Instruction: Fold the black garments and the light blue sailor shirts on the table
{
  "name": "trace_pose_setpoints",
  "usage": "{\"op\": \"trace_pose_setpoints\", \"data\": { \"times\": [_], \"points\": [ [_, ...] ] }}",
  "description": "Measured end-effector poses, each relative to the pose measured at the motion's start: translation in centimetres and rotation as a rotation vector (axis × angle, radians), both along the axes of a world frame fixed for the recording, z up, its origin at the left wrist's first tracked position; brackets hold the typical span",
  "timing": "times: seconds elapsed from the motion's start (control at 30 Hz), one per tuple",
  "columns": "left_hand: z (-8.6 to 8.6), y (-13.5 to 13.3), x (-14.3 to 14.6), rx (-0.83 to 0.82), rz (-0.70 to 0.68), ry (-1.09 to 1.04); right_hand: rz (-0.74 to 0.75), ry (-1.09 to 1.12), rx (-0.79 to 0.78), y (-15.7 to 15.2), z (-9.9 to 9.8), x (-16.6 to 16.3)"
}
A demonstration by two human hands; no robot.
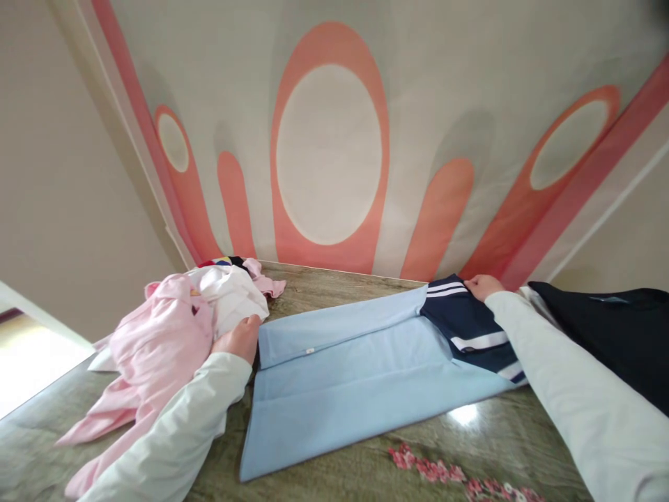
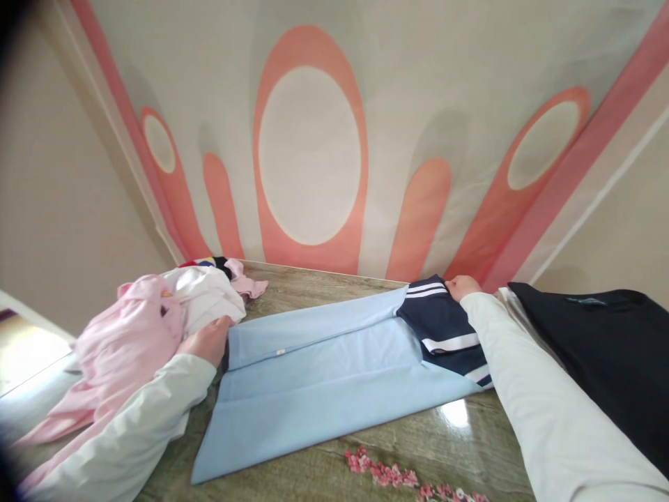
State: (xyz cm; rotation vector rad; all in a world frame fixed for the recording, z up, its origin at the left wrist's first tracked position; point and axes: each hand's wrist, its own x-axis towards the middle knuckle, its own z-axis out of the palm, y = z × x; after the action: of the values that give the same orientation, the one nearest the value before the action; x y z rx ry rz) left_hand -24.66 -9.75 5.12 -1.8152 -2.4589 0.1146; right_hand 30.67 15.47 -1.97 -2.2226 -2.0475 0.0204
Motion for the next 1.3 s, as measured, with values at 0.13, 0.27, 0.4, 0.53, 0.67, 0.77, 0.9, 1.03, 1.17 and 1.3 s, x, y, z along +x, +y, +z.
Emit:
{"op": "trace_pose_setpoints", "data": {
  "times": [0.13,0.27,0.4,0.53,0.67,0.77,0.9,1.03,1.17,1.3],
  "points": [
    [0.7,-0.4,0.6,-0.066,-0.005,0.060,-0.036,-0.052,0.030,0.0,-0.8,-0.5],
    [1.1,-0.8,0.7,0.035,-0.194,0.024,-0.048,-0.045,0.092,-0.5,-0.9,-0.9],
    [0.4,-1.2,1.8,0.138,-0.493,-0.083,0.024,0.031,0.194,-2.0,0.8,-2.1],
    [-1.3,-1.4,2.8,0.126,-0.625,-0.211,0.408,0.164,0.183,-5.4,2.7,-4.3],
    [-2.0,-1.4,2.6,0.085,-0.635,-0.201,0.682,0.289,0.172,-10.1,4.0,-6.5],
    [-1.5,-1.4,2.5,0.048,-0.596,-0.152,0.699,0.298,0.191,-13.0,4.1,-8.0],
    [-0.5,-1.4,2.9,0.051,-0.500,-0.042,0.662,0.235,0.179,-15.2,2.9,-9.7],
    [0.0,-1.5,3.3,-0.031,-0.470,0.040,0.662,0.181,0.128,-15.8,1.9,-10.5],
    [0.1,-1.7,2.8,-0.081,-0.546,-0.077,0.667,0.174,0.157,-16.1,2.6,-10.9],
    [-0.4,-2.0,2.5,-0.007,-0.736,-0.195,0.595,0.108,0.203,-17.2,4.0,-11.6]
  ]
}}
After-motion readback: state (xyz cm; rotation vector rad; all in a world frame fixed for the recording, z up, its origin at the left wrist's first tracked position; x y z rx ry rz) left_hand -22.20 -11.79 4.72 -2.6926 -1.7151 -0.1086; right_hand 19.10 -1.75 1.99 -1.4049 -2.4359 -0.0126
